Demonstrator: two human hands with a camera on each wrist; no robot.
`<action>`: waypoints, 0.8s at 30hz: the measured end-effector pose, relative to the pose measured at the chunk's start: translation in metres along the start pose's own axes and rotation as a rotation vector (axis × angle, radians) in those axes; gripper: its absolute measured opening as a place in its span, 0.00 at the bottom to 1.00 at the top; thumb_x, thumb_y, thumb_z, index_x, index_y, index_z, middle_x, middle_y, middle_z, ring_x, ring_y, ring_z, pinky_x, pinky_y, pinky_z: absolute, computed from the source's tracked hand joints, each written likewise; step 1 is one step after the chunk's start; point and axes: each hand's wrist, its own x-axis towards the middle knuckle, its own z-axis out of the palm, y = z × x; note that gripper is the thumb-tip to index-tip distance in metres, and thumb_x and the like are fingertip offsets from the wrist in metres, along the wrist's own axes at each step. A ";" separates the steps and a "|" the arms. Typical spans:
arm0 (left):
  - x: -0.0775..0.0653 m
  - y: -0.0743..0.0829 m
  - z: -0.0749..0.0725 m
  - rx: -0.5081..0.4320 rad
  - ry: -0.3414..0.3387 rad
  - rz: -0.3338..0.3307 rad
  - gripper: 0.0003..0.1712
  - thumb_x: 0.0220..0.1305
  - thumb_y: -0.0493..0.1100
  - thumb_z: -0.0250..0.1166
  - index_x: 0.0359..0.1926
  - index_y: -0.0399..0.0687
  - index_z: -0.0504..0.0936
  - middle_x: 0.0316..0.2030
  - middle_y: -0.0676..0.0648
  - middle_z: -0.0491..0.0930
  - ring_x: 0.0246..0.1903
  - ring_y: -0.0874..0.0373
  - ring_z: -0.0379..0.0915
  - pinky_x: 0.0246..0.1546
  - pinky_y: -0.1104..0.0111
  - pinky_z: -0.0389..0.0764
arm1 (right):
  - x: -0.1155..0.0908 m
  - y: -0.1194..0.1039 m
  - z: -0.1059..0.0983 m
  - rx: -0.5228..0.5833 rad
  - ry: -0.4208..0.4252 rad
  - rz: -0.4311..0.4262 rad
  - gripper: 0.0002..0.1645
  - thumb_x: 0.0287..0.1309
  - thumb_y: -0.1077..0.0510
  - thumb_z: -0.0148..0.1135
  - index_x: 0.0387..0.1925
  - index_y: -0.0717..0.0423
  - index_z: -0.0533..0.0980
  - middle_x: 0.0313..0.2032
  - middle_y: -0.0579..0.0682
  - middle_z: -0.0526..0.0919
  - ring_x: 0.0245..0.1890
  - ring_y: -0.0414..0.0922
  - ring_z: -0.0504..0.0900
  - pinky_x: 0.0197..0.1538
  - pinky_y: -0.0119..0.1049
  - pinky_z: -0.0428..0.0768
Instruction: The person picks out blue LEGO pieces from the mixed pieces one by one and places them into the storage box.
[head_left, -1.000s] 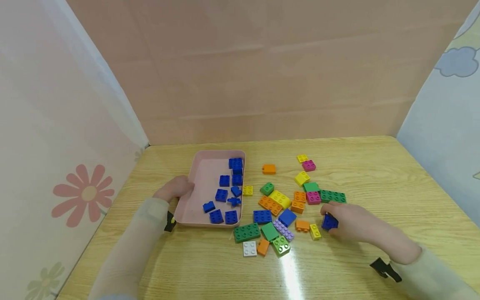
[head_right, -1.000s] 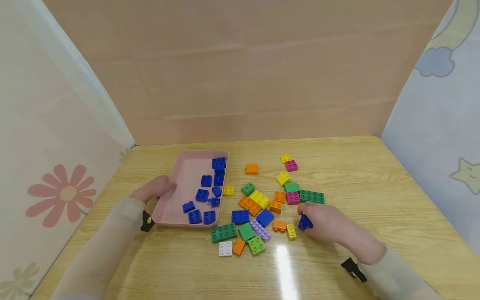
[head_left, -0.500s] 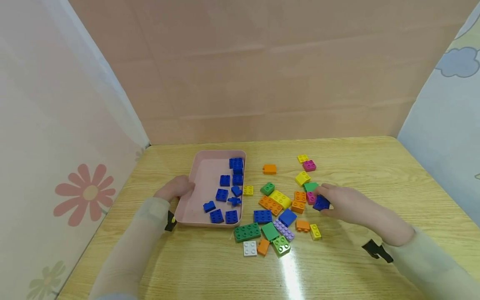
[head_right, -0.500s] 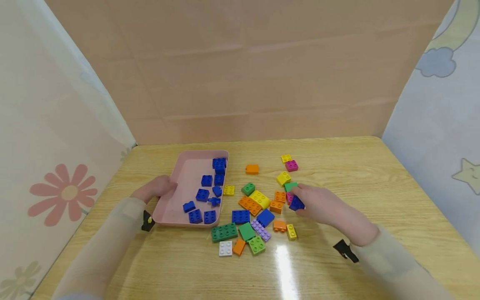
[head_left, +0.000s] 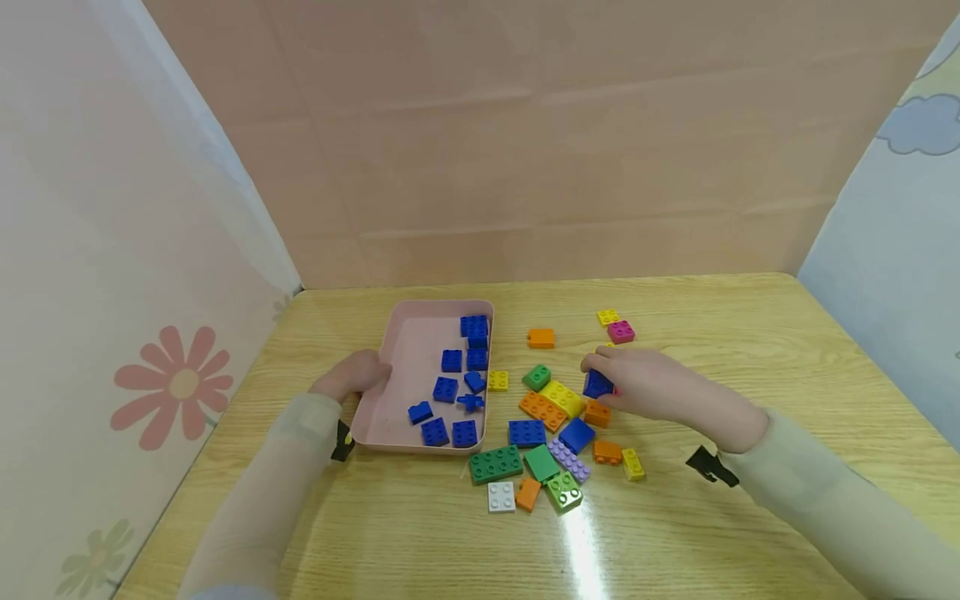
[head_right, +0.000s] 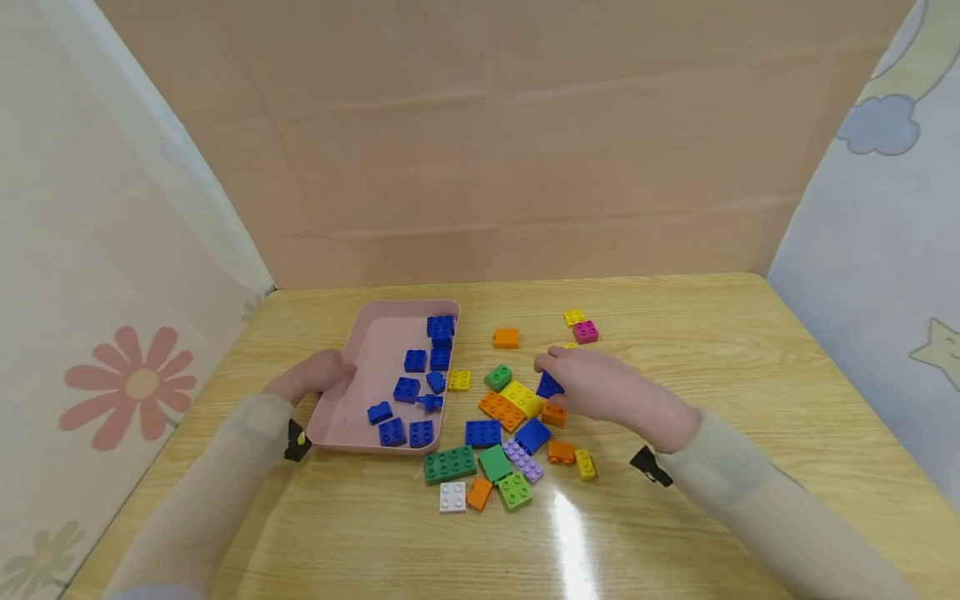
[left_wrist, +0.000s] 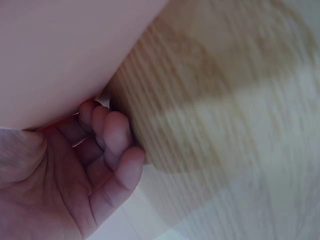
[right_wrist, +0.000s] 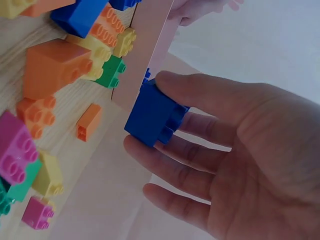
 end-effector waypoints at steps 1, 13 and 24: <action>0.000 0.000 0.000 0.002 0.001 0.001 0.16 0.71 0.45 0.48 0.44 0.36 0.74 0.31 0.43 0.74 0.29 0.52 0.72 0.28 0.66 0.71 | 0.003 -0.001 -0.001 0.005 -0.006 -0.002 0.23 0.52 0.57 0.73 0.48 0.58 0.76 0.39 0.50 0.79 0.31 0.44 0.79 0.36 0.40 0.81; -0.001 0.004 0.002 0.023 0.008 0.022 0.15 0.72 0.44 0.48 0.43 0.36 0.75 0.29 0.43 0.74 0.28 0.52 0.72 0.28 0.65 0.71 | 0.045 -0.025 -0.013 -0.006 -0.050 -0.052 0.26 0.59 0.52 0.68 0.55 0.60 0.75 0.50 0.57 0.79 0.42 0.50 0.82 0.46 0.43 0.80; -0.003 0.004 0.000 0.015 0.009 0.004 0.14 0.71 0.43 0.48 0.41 0.37 0.75 0.29 0.43 0.73 0.27 0.52 0.72 0.28 0.66 0.71 | 0.097 -0.056 -0.024 -0.067 -0.021 -0.146 0.26 0.62 0.48 0.64 0.58 0.56 0.74 0.50 0.53 0.78 0.44 0.46 0.80 0.48 0.40 0.78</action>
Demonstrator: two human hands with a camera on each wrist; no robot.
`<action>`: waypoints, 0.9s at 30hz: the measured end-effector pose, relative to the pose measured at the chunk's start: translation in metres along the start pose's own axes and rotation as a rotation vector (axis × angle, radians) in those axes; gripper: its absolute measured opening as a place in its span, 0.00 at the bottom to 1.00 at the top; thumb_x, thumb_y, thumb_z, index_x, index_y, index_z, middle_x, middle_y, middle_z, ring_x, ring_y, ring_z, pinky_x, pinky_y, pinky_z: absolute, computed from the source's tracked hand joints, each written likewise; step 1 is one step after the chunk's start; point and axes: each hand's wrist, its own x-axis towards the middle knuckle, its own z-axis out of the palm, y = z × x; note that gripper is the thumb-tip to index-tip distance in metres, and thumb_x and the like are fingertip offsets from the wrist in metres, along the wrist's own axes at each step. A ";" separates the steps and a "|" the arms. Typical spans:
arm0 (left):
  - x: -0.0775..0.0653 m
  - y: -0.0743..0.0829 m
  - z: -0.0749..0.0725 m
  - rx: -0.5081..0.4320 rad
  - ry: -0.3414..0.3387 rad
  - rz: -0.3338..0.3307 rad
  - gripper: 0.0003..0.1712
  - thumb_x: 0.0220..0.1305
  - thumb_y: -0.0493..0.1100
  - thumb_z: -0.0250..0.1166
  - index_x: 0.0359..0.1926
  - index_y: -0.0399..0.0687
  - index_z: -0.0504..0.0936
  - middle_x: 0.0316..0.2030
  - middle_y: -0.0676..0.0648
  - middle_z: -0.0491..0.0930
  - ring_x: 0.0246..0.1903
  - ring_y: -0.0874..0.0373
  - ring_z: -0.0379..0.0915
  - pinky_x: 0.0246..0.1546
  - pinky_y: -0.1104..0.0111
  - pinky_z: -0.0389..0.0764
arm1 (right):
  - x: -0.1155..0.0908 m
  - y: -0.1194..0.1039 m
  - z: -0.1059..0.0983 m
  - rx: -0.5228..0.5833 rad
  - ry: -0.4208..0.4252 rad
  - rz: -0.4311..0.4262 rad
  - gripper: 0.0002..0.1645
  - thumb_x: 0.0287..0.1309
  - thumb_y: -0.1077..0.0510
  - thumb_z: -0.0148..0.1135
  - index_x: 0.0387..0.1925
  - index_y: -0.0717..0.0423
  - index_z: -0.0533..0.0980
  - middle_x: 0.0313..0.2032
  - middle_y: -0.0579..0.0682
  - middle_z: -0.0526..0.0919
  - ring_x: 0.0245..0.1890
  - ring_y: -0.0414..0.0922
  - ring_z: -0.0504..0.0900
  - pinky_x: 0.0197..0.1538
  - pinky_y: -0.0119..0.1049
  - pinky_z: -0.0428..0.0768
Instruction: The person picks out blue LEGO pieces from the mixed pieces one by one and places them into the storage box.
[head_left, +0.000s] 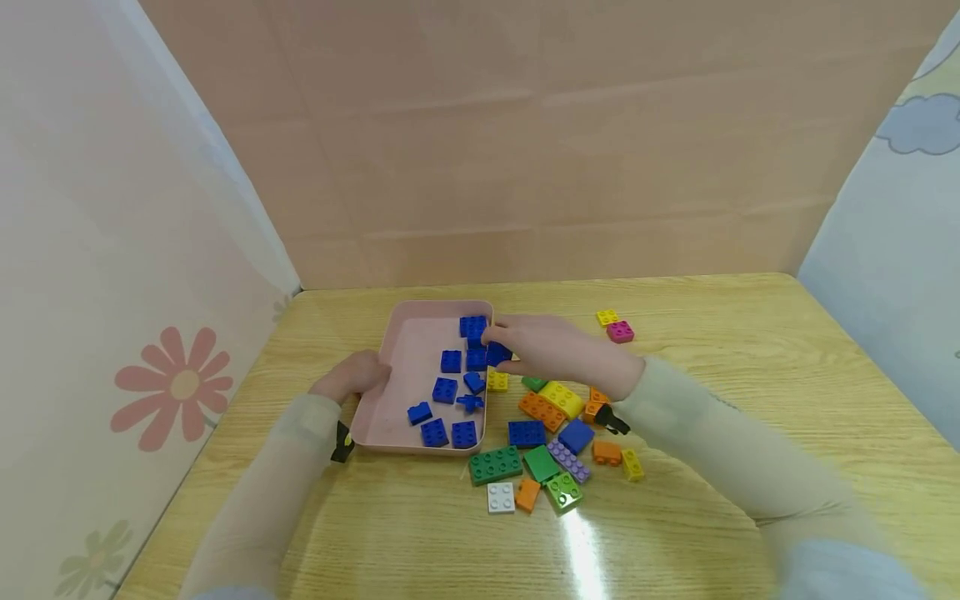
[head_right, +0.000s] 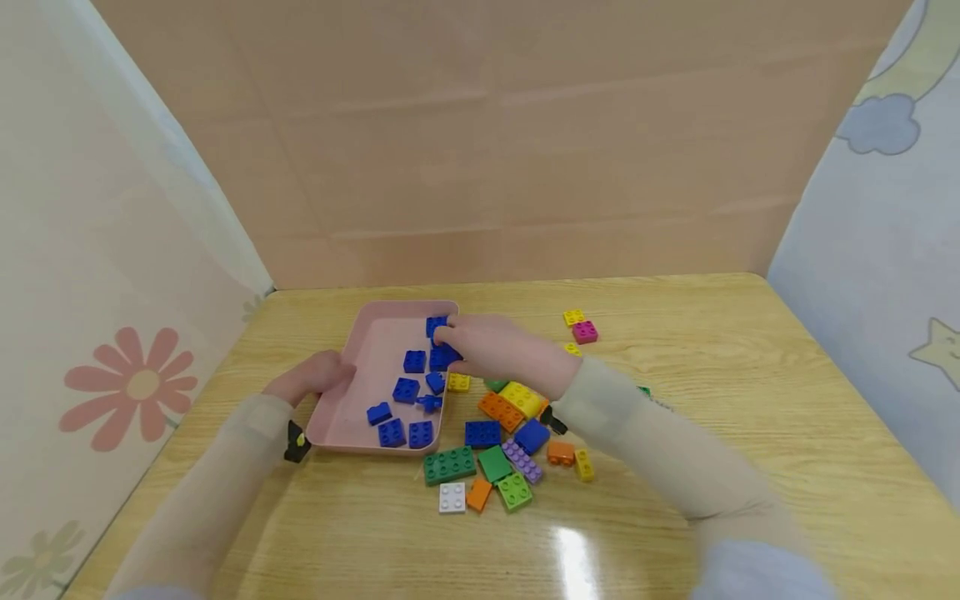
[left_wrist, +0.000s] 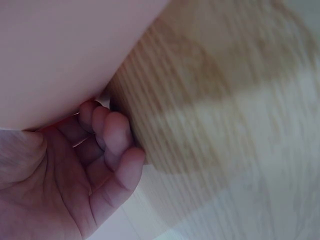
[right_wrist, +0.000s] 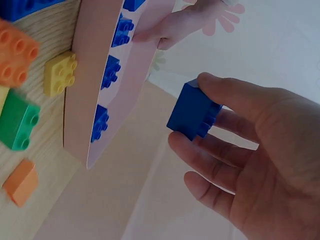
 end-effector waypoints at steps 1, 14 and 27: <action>0.000 0.000 0.000 0.000 0.001 0.000 0.14 0.71 0.43 0.48 0.41 0.37 0.75 0.29 0.43 0.73 0.27 0.52 0.72 0.28 0.66 0.71 | 0.005 -0.002 0.001 0.002 -0.002 -0.007 0.26 0.63 0.48 0.64 0.58 0.56 0.74 0.50 0.52 0.77 0.43 0.45 0.80 0.48 0.39 0.78; 0.000 0.002 0.001 0.018 0.001 0.027 0.14 0.72 0.44 0.47 0.39 0.38 0.74 0.28 0.43 0.73 0.25 0.53 0.71 0.25 0.66 0.71 | 0.058 -0.037 0.026 0.044 -0.011 -0.120 0.22 0.65 0.53 0.60 0.59 0.52 0.72 0.47 0.49 0.75 0.41 0.42 0.76 0.42 0.33 0.77; 0.006 -0.001 0.001 0.035 0.000 0.063 0.14 0.72 0.42 0.47 0.38 0.37 0.74 0.26 0.44 0.71 0.21 0.55 0.69 0.22 0.68 0.70 | 0.112 -0.049 0.053 -0.033 -0.123 -0.041 0.22 0.68 0.52 0.56 0.62 0.52 0.72 0.51 0.49 0.76 0.46 0.42 0.78 0.48 0.32 0.76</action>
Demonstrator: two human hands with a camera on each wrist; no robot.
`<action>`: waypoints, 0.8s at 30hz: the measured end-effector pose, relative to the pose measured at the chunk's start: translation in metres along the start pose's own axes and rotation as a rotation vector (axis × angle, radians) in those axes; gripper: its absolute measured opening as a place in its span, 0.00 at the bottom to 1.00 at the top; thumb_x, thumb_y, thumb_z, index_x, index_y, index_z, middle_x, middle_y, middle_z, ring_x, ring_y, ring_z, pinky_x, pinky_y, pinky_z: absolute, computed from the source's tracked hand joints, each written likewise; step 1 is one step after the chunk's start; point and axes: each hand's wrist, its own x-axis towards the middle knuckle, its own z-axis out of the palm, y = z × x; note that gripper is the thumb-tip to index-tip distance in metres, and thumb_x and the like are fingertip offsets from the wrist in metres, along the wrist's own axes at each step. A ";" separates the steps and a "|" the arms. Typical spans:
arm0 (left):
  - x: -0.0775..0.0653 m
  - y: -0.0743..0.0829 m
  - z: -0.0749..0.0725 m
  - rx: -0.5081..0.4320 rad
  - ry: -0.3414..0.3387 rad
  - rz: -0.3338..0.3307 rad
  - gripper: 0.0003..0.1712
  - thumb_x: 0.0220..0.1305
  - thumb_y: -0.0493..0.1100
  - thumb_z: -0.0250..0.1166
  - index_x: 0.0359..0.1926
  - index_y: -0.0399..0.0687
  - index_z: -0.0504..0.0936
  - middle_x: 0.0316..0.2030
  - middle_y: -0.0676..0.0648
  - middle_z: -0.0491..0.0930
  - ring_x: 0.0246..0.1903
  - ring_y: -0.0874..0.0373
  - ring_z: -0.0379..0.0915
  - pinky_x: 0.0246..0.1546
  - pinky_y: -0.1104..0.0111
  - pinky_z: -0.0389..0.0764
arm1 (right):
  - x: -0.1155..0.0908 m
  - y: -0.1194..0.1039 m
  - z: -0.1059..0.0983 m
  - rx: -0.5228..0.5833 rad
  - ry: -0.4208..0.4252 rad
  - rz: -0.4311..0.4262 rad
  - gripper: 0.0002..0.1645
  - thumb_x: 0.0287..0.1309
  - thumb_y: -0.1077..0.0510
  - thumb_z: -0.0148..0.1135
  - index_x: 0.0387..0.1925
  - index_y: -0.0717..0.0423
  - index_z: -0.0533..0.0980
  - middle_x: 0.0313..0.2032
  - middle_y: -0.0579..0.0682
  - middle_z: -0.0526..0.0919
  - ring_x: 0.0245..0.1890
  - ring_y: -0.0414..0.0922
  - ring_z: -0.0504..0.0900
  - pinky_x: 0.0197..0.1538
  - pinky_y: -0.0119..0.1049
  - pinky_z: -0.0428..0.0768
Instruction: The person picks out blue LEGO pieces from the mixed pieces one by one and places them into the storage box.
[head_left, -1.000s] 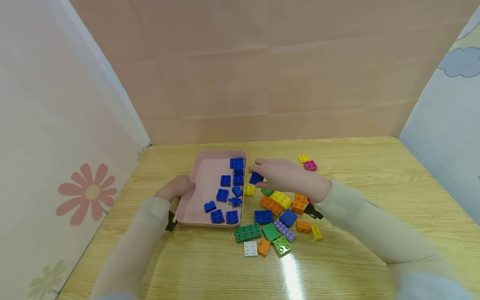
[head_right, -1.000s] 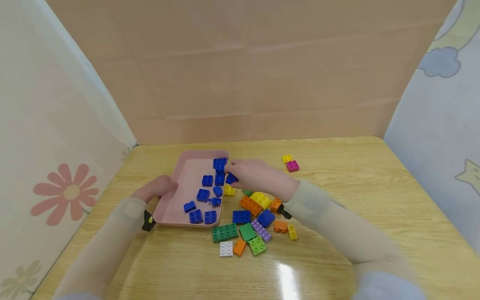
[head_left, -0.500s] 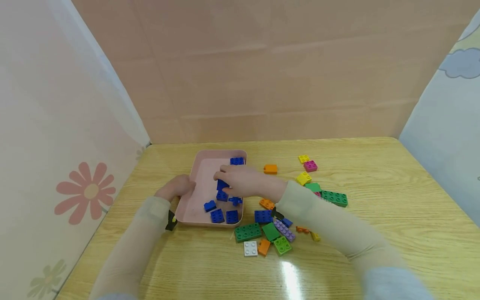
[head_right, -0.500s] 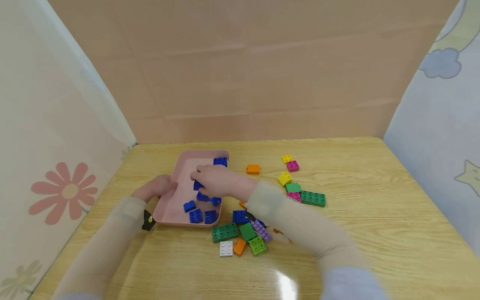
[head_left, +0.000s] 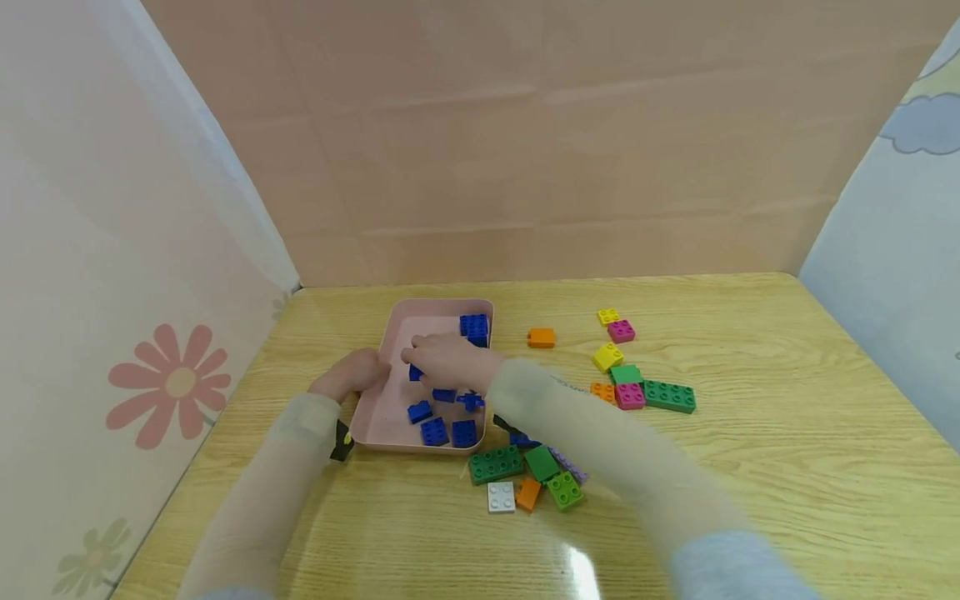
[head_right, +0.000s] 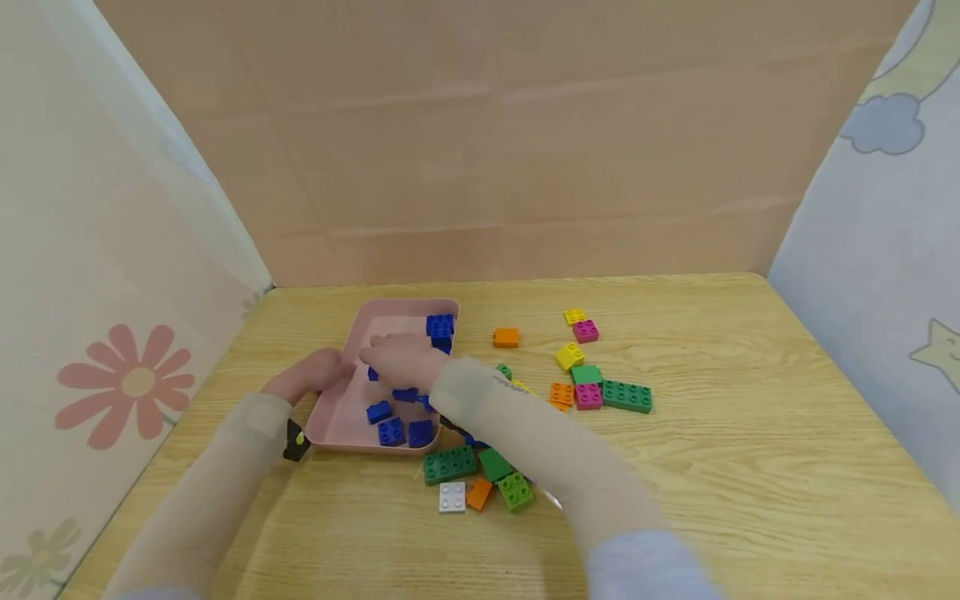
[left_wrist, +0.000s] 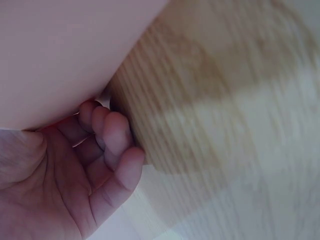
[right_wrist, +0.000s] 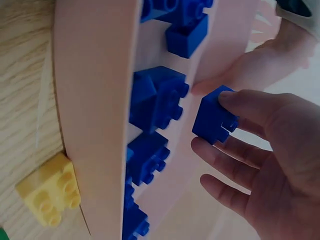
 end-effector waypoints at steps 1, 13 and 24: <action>0.001 0.000 0.000 0.004 0.001 0.004 0.14 0.71 0.42 0.47 0.38 0.36 0.74 0.25 0.44 0.71 0.21 0.55 0.69 0.21 0.68 0.70 | 0.003 -0.001 0.001 -0.002 -0.006 0.006 0.23 0.68 0.52 0.57 0.62 0.52 0.72 0.52 0.49 0.77 0.47 0.42 0.78 0.49 0.32 0.76; 0.000 -0.001 0.000 -0.013 -0.007 -0.004 0.15 0.70 0.42 0.46 0.41 0.36 0.75 0.27 0.44 0.71 0.22 0.54 0.69 0.23 0.67 0.70 | 0.013 -0.009 0.014 0.545 -0.095 0.345 0.31 0.75 0.41 0.36 0.71 0.50 0.63 0.67 0.47 0.68 0.62 0.44 0.69 0.65 0.40 0.63; 0.001 -0.002 0.001 0.019 0.005 0.015 0.15 0.70 0.42 0.46 0.40 0.35 0.75 0.27 0.43 0.71 0.22 0.54 0.69 0.22 0.67 0.71 | 0.018 -0.007 0.017 0.075 -0.113 0.108 0.24 0.72 0.54 0.51 0.67 0.51 0.68 0.57 0.50 0.77 0.56 0.45 0.76 0.57 0.36 0.72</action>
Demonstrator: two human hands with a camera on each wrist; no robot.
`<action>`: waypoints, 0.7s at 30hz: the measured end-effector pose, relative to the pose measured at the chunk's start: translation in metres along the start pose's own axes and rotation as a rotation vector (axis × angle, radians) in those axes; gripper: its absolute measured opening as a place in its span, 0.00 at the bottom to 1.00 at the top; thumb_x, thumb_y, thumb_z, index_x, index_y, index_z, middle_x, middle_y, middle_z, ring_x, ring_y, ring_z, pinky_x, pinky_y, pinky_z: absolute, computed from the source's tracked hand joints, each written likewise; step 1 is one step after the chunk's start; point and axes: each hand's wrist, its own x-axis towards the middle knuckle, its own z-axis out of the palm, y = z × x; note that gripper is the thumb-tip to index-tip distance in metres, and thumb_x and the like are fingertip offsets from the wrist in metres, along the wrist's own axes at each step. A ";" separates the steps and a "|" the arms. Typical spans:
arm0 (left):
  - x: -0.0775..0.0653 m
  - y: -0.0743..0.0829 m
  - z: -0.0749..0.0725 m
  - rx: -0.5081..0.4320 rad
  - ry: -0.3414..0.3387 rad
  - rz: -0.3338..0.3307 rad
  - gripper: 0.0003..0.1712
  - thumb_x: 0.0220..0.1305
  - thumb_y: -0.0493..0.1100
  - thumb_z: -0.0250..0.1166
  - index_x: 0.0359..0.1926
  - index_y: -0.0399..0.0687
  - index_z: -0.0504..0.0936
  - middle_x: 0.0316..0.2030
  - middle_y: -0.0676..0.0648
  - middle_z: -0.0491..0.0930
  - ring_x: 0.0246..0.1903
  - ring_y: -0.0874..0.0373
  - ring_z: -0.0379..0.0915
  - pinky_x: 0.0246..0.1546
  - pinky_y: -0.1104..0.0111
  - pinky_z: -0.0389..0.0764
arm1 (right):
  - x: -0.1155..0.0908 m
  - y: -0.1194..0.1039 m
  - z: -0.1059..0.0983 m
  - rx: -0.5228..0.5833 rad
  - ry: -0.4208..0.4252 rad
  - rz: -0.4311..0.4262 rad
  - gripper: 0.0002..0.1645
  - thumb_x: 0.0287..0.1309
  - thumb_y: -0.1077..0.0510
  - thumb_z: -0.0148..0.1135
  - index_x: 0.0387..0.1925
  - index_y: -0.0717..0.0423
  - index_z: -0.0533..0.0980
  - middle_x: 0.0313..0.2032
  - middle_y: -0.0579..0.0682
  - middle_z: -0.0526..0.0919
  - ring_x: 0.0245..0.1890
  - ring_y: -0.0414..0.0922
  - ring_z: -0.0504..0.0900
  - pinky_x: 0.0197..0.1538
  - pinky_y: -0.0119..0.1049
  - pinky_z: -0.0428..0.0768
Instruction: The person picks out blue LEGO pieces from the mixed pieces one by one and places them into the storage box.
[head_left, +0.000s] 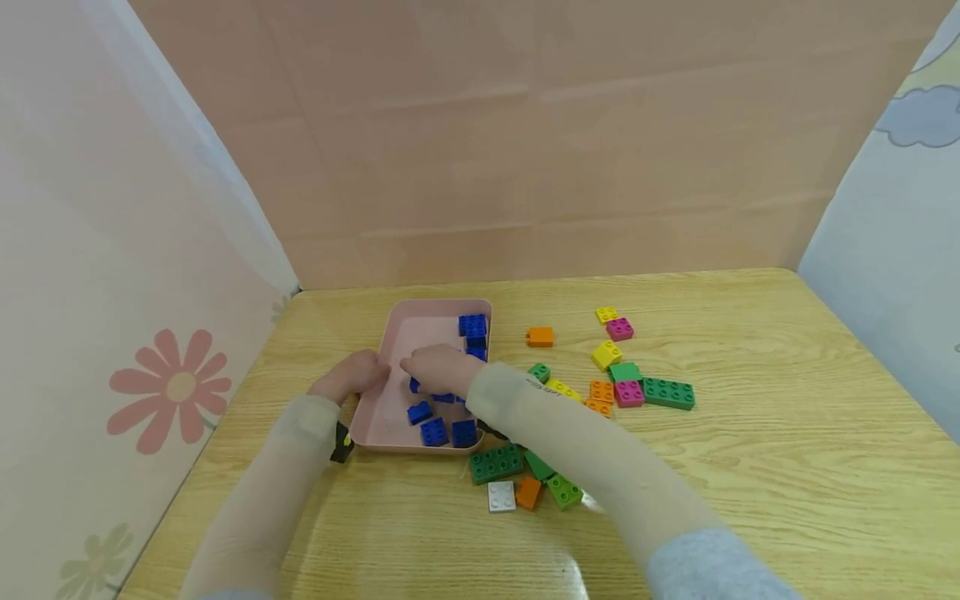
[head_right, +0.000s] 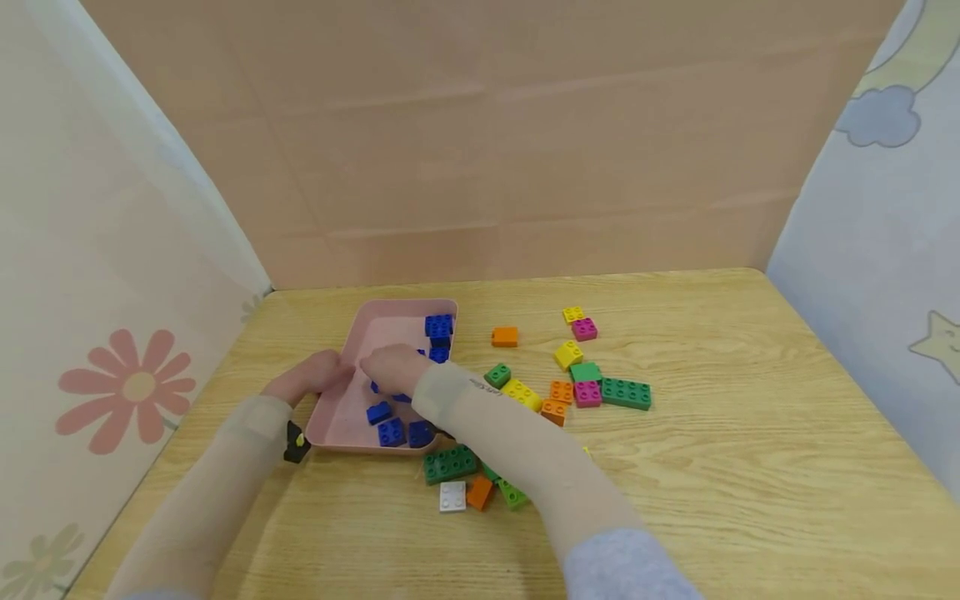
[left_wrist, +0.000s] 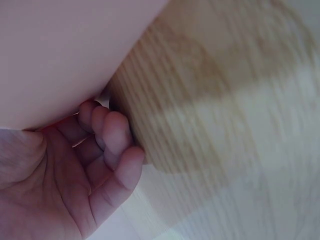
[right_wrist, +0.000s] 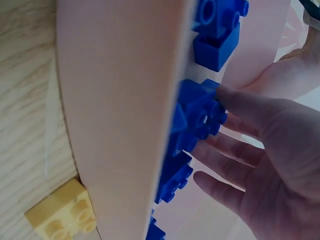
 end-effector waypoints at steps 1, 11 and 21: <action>0.000 0.000 0.000 0.001 -0.001 0.000 0.15 0.71 0.42 0.46 0.41 0.35 0.74 0.27 0.43 0.71 0.22 0.54 0.69 0.22 0.67 0.71 | 0.000 0.001 0.000 0.000 0.004 -0.005 0.25 0.71 0.54 0.53 0.66 0.51 0.68 0.57 0.50 0.77 0.56 0.45 0.76 0.57 0.36 0.73; -0.003 0.001 0.000 -0.034 -0.001 -0.026 0.17 0.72 0.43 0.46 0.44 0.34 0.75 0.29 0.43 0.74 0.25 0.53 0.71 0.25 0.66 0.72 | -0.011 0.020 -0.009 -0.002 0.088 -0.065 0.23 0.69 0.48 0.55 0.60 0.53 0.72 0.50 0.49 0.80 0.47 0.42 0.80 0.49 0.33 0.76; -0.001 0.000 0.000 -0.025 0.001 -0.046 0.16 0.71 0.44 0.46 0.43 0.35 0.75 0.29 0.43 0.73 0.26 0.53 0.71 0.26 0.67 0.71 | -0.048 0.044 -0.021 -0.014 0.142 -0.078 0.20 0.69 0.50 0.56 0.56 0.56 0.73 0.48 0.51 0.79 0.39 0.43 0.80 0.41 0.35 0.79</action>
